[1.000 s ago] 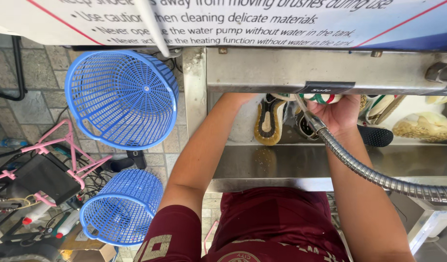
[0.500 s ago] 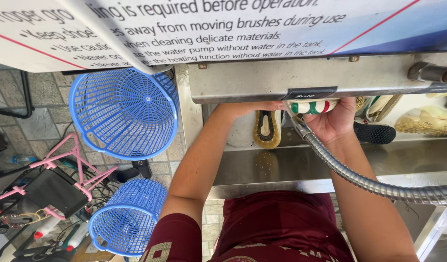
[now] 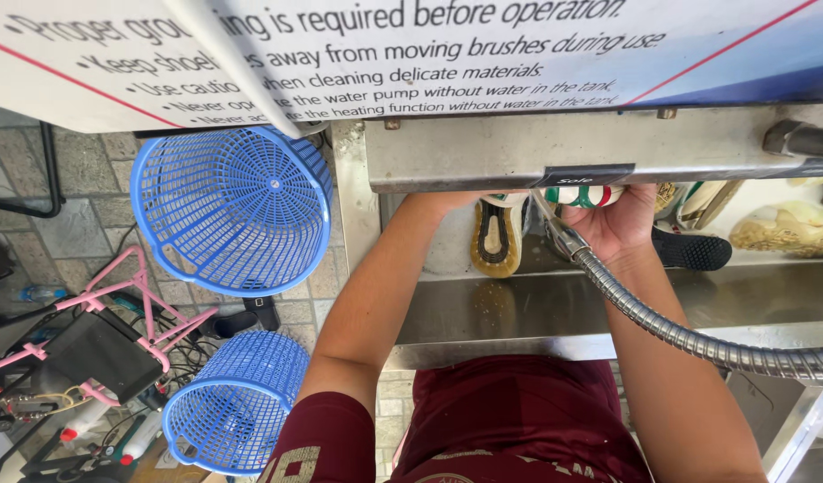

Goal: The person cleans various shoes using a dedicated shoe-washing station, applying water and cleaning solution, and scrubbing the soles and uppers under a faucet.

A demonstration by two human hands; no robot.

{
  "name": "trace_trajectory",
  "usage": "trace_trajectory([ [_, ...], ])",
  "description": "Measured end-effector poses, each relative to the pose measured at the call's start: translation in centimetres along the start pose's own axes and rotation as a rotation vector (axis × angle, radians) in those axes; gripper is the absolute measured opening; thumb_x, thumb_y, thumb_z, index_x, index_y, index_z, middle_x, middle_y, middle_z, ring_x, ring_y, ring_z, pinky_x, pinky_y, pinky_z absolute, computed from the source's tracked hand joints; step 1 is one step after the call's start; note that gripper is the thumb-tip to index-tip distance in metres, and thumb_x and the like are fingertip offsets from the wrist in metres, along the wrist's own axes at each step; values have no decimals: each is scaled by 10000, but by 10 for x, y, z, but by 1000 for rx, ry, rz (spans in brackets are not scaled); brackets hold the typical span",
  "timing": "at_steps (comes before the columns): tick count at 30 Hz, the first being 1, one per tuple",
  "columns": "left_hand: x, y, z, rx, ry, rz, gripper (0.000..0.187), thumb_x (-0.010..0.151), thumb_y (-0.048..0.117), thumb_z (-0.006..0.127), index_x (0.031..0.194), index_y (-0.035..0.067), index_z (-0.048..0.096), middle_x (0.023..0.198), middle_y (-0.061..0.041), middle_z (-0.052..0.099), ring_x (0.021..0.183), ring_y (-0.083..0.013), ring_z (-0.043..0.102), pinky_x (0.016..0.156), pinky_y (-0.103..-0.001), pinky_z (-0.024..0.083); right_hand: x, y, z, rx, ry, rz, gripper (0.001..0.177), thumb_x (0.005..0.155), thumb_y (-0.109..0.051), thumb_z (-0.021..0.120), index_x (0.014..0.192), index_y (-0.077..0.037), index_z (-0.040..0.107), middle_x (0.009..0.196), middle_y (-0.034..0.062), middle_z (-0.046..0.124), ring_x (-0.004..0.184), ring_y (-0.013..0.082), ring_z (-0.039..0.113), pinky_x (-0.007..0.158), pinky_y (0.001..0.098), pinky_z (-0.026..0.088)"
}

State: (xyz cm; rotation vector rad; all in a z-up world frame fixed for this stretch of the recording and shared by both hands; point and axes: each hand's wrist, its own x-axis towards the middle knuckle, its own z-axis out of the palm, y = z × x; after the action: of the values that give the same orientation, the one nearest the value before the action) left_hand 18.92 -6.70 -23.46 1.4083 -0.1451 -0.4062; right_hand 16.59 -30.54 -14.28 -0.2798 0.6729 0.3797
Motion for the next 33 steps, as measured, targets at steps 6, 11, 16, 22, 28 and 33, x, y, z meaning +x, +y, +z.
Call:
trace_trajectory([
  [6, 10, -30, -1, -15, 130, -71, 854, 724, 393, 891, 1407, 32, 525, 1390, -154, 606, 1285, -272, 584, 1083, -393, 517, 13, 8, -19, 46, -49, 57, 522, 1089, -380, 549, 1393, 44, 549, 1305, 244, 669, 1160, 396, 714, 927, 538, 641],
  [11, 7, -15, -5, -191, 119, -77, 845, 688, 365, 931, 1373, 30, 568, 1357, -153, 640, 1265, -277, 611, 1067, -392, 535, 15, 3, -26, -6, -95, 71, 540, 1149, -362, 537, 1410, 110, 517, 1291, 306, 645, 1194, 436, 677, 944, 533, 637],
  [16, -11, 42, 0, -189, -72, -69, 836, 652, 337, 972, 1340, 27, 611, 1323, -153, 673, 1245, -282, 638, 1051, -391, 552, 10, 8, -40, -32, 58, -64, 488, 1053, -302, 545, 1403, 36, 515, 1316, 240, 669, 1184, 385, 705, 978, 537, 659],
  [22, -16, 38, 9, -304, -87, -275, 858, 642, 350, 975, 1351, 8, 633, 1316, -158, 707, 1252, -277, 660, 1060, -389, 552, 3, -4, -42, -160, -138, -68, 460, 1105, -297, 545, 1351, 90, 509, 1271, 282, 668, 1112, 396, 704, 840, 468, 656],
  [28, -5, -26, 3, -286, 120, -204, 798, 726, 328, 940, 1359, -13, 593, 1289, -163, 687, 1184, -287, 669, 993, -418, 579, 10, 11, -13, -163, -106, -91, 629, 1074, -436, 572, 1500, 21, 501, 1345, 246, 633, 1156, 375, 709, 874, 488, 654],
  [33, -14, -7, -1, -118, 174, -95, 757, 707, 266, 951, 1315, -7, 593, 1256, -169, 694, 1133, -255, 693, 960, -377, 614, 24, 25, 11, -148, -33, -91, 736, 970, -557, 578, 1408, 31, 519, 1326, 247, 660, 1138, 386, 723, 895, 512, 667],
])
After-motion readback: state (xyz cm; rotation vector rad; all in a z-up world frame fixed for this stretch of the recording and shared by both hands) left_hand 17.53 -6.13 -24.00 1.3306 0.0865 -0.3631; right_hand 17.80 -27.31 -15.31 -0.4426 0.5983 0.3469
